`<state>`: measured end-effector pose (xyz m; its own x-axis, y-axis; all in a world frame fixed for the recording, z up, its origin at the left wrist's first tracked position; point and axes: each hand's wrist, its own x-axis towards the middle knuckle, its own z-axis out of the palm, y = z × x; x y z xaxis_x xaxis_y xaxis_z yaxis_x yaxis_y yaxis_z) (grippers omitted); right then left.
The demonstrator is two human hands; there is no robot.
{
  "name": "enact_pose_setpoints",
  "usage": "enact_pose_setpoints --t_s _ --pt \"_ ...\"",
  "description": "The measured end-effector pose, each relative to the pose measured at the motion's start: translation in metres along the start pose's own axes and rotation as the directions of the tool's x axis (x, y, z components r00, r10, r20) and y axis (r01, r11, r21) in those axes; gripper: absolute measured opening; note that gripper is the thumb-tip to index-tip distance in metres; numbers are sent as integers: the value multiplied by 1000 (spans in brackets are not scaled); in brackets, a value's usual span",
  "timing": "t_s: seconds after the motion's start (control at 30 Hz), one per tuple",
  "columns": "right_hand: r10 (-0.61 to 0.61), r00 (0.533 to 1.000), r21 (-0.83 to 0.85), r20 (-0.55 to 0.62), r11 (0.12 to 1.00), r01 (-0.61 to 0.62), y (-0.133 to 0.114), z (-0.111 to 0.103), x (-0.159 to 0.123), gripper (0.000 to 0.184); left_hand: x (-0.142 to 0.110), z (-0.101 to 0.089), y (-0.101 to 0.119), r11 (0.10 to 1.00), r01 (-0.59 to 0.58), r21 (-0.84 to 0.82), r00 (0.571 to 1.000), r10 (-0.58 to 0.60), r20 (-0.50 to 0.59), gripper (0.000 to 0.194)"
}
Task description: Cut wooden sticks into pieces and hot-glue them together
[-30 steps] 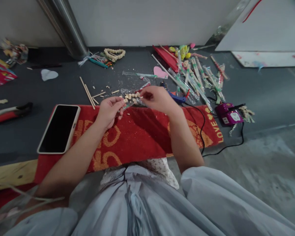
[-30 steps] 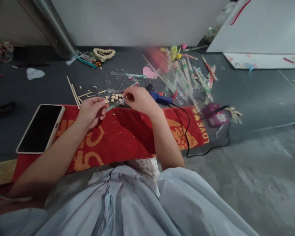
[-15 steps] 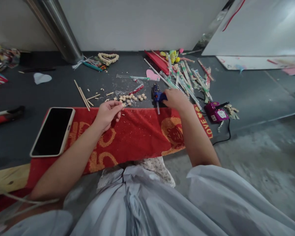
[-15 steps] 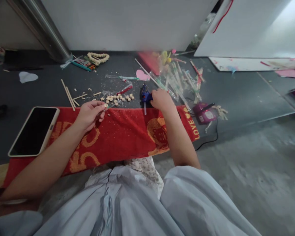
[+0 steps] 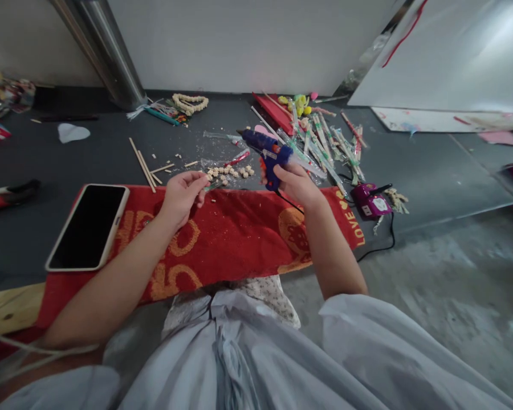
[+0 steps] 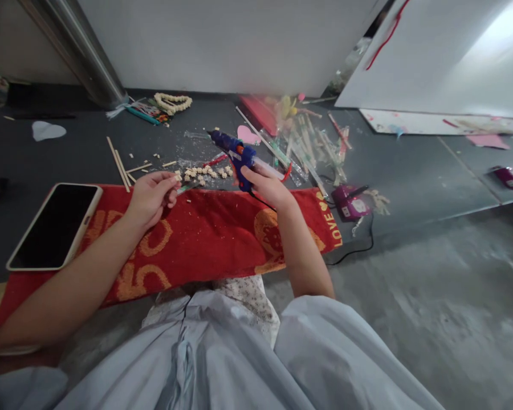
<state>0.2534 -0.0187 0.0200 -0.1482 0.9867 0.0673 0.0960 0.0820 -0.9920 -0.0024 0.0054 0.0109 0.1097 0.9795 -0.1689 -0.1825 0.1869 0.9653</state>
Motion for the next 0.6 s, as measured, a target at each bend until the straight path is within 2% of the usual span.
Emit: enact_pose_setpoints --t_s 0.1,0.2,0.4,0.6 --pt "-22 999 231 27 973 15 4 24 4 47 2 0 1 999 -25 -28 999 24 -41 8" --pt "-17 999 304 51 953 1 9 33 6 44 4 -2 0 997 -62 -52 996 58 -65 9" --pt "-73 986 266 149 963 31 16 33 1 41 6 -4 -1 993 -107 -58 993 104 -60 9" --pt "-26 986 179 164 984 -4 15 38 -3 48 3 -4 1 996 -85 -9 994 85 -62 10"
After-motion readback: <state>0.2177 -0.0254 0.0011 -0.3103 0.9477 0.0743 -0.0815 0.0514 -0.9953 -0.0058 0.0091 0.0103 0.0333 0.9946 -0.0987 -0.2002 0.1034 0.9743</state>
